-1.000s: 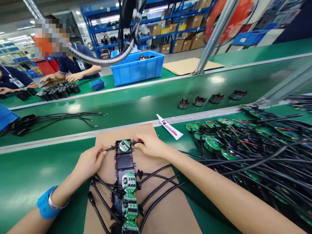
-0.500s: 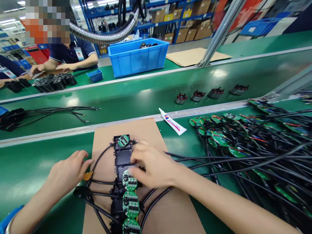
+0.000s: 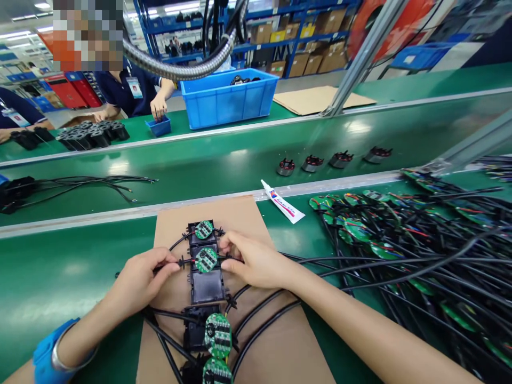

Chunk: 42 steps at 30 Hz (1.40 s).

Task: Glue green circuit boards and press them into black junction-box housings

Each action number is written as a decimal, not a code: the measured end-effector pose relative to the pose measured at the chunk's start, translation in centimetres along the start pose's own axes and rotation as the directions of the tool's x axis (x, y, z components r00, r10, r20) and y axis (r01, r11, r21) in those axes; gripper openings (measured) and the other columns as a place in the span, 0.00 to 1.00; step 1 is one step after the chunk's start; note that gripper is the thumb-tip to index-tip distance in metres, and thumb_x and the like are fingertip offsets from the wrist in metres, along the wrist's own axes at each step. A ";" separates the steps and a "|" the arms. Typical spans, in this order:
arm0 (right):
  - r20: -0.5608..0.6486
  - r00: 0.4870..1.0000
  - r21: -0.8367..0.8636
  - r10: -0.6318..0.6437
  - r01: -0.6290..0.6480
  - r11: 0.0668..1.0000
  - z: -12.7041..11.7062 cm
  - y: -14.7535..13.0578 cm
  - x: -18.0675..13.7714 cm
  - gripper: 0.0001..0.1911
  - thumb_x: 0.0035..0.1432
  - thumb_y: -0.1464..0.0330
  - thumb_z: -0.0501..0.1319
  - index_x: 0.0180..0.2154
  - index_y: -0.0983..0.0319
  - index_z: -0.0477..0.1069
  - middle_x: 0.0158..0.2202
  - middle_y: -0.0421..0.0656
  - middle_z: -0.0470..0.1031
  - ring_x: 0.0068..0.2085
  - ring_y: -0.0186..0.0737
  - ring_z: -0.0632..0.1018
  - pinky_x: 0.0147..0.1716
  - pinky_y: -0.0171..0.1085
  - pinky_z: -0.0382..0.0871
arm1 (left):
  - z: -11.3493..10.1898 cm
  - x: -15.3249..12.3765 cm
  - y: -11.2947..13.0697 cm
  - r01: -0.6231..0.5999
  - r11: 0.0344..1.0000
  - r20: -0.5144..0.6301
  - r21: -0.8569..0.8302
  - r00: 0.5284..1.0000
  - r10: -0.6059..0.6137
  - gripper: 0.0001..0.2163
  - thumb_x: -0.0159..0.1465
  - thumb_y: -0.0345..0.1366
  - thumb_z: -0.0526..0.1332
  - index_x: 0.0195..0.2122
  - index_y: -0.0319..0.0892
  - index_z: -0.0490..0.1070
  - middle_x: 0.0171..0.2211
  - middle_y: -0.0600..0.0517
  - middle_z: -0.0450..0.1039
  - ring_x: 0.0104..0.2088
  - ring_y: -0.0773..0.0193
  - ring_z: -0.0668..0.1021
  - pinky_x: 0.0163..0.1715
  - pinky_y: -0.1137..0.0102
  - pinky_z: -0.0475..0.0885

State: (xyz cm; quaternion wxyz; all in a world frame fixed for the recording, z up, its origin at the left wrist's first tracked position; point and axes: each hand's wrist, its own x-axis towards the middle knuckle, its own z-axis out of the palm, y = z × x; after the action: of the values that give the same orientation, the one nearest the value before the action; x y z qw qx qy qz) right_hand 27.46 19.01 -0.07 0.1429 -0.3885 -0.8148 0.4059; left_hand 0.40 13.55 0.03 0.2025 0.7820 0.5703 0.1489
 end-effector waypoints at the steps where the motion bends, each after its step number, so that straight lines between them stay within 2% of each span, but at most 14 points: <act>1: -0.029 1.000 -0.020 -0.001 0.000 1.000 0.2 0.4 0.2 0.09 0.57 0.69 0.60 0.40 0.60 0.64 0.34 0.40 0.71 0.31 0.34 0.72 0.31 0.34 0.67 | 0.3 0.0 -0.2 -0.005 0.999 -0.027 0.050 1.000 0.006 0.07 0.68 0.36 0.53 0.33 0.44 0.68 0.32 0.54 0.74 0.33 0.62 0.76 0.34 0.70 0.69; 5: -0.141 0.990 -0.051 -0.011 0.004 0.999 1.4 2.0 0.7 0.07 0.57 0.68 0.62 0.37 0.60 0.65 0.33 0.41 0.71 0.31 0.35 0.72 0.32 0.35 0.68 | 1.8 -0.5 -0.7 0.007 0.989 -0.081 0.146 0.997 0.005 0.09 0.69 0.35 0.50 0.33 0.43 0.66 0.31 0.51 0.72 0.34 0.59 0.75 0.33 0.67 0.68; 8: -0.232 0.962 -0.147 -0.148 0.115 0.982 2.1 3.0 1.1 0.05 0.60 0.68 0.59 0.33 0.61 0.66 0.31 0.42 0.71 0.32 0.37 0.72 0.33 0.37 0.67 | 2.3 -0.6 -0.8 -0.001 0.958 -0.105 0.286 0.994 0.032 0.09 0.69 0.35 0.50 0.33 0.43 0.66 0.31 0.50 0.70 0.34 0.58 0.73 0.31 0.68 0.66; 10: -0.237 0.936 -0.239 -0.259 0.203 0.950 2.2 3.4 1.4 0.07 0.63 0.69 0.56 0.31 0.62 0.67 0.31 0.43 0.71 0.34 0.39 0.72 0.35 0.39 0.67 | 2.2 -0.4 -0.8 -0.013 0.917 -0.087 0.400 0.995 0.052 0.09 0.69 0.34 0.50 0.33 0.43 0.67 0.31 0.50 0.69 0.34 0.58 0.73 0.31 0.68 0.66; 13: -0.198 0.930 -0.303 -0.311 0.244 0.921 1.8 2.8 1.1 0.08 0.64 0.69 0.54 0.33 0.62 0.69 0.33 0.46 0.72 0.38 0.42 0.71 0.39 0.42 0.67 | 1.7 -0.3 -0.4 -0.038 0.884 -0.060 0.465 0.995 0.074 0.07 0.68 0.33 0.52 0.34 0.42 0.68 0.35 0.48 0.70 0.35 0.57 0.72 0.34 0.65 0.67; 16: -0.189 0.931 -0.287 -0.313 0.252 0.924 1.3 0.6 -0.6 0.06 0.63 0.67 0.56 0.38 0.61 0.70 0.37 0.46 0.73 0.41 0.43 0.70 0.41 0.43 0.66 | 1.1 -1.1 0.3 -0.096 0.948 -0.078 0.304 0.989 0.125 0.07 0.68 0.33 0.52 0.40 0.42 0.68 0.41 0.46 0.70 0.38 0.56 0.71 0.38 0.62 0.67; 20: 0.006 0.982 -0.273 -0.191 0.185 0.944 1.9 -2.5 -3.2 0.09 0.54 0.63 0.63 0.29 0.60 0.67 0.31 0.44 0.67 0.36 0.44 0.67 0.34 0.42 0.63 | 1.1 -2.7 1.2 -0.205 0.972 0.146 -0.114 0.965 0.220 0.03 0.67 0.34 0.56 0.37 0.44 0.68 0.36 0.50 0.70 0.38 0.60 0.73 0.37 0.67 0.68; 22: 0.068 0.987 -0.263 -0.148 0.161 0.951 2.6 -3.3 -3.9 0.10 0.50 0.64 0.66 0.28 0.61 0.66 0.33 0.43 0.66 0.38 0.44 0.66 0.35 0.41 0.63 | 1.3 -3.1 1.4 -0.181 0.963 0.226 -0.197 0.948 0.225 0.02 0.66 0.35 0.58 0.37 0.44 0.68 0.34 0.52 0.71 0.36 0.61 0.74 0.35 0.69 0.68; 24: 0.105 0.984 -0.228 -0.145 0.166 0.959 3.3 -3.4 -4.3 0.10 0.48 0.67 0.66 0.28 0.60 0.65 0.34 0.42 0.65 0.40 0.43 0.66 0.38 0.41 0.63 | 1.6 -3.3 1.4 -0.165 0.959 0.244 -0.230 0.944 0.221 0.02 0.66 0.33 0.57 0.38 0.45 0.68 0.35 0.52 0.73 0.37 0.62 0.75 0.36 0.69 0.69; 30: 0.063 0.994 -0.169 -0.089 0.098 0.981 5.4 -2.8 -5.5 0.24 0.38 0.61 0.73 0.29 0.60 0.61 0.35 0.41 0.65 0.42 0.46 0.65 0.44 0.45 0.63 | 2.3 -3.8 1.3 -0.172 0.959 0.214 -0.225 0.952 0.220 0.04 0.66 0.31 0.55 0.34 0.44 0.66 0.31 0.53 0.72 0.32 0.63 0.74 0.31 0.71 0.67; 34: 0.043 0.982 -0.199 -0.182 0.187 0.962 5.9 -2.9 -6.1 0.17 0.44 0.71 0.67 0.28 0.60 0.57 0.33 0.41 0.64 0.39 0.43 0.65 0.38 0.41 0.64 | 2.2 -4.1 1.3 -0.185 0.956 0.192 -0.229 0.954 0.230 0.06 0.67 0.32 0.54 0.32 0.43 0.65 0.30 0.53 0.71 0.31 0.64 0.73 0.30 0.72 0.66; 37: 0.041 0.983 -0.135 -0.179 0.183 0.974 4.5 -3.2 -5.8 0.16 0.49 0.67 0.67 0.30 0.59 0.58 0.34 0.42 0.67 0.38 0.42 0.68 0.34 0.39 0.66 | 1.4 -4.2 1.0 -0.170 0.961 0.096 -0.219 0.976 0.195 0.08 0.68 0.34 0.53 0.32 0.43 0.66 0.28 0.53 0.70 0.30 0.65 0.73 0.29 0.72 0.67; 39: 0.013 0.986 -0.107 -0.166 0.167 0.980 3.3 -2.9 -5.2 0.14 0.53 0.63 0.65 0.37 0.60 0.61 0.40 0.46 0.70 0.41 0.44 0.71 0.38 0.41 0.69 | 0.8 -4.3 0.5 -0.130 0.983 0.001 -0.132 0.991 0.131 0.09 0.69 0.36 0.51 0.32 0.43 0.66 0.28 0.53 0.70 0.29 0.64 0.73 0.29 0.71 0.67; 42: -0.060 0.977 -0.164 -0.204 0.192 0.968 2.5 -1.6 -4.3 0.13 0.59 0.69 0.57 0.47 0.61 0.62 0.48 0.50 0.70 0.47 0.45 0.73 0.45 0.43 0.70 | 0.7 -4.2 -0.2 -0.094 0.994 -0.036 0.065 0.995 0.096 0.11 0.69 0.37 0.49 0.30 0.43 0.65 0.29 0.51 0.70 0.30 0.62 0.73 0.30 0.69 0.68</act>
State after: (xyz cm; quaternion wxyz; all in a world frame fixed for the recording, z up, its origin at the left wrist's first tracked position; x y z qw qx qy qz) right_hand 28.11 13.77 -0.08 0.1827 -0.3305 -0.8730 0.3087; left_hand -0.74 9.46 -0.66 0.1594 0.8111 0.5408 0.1556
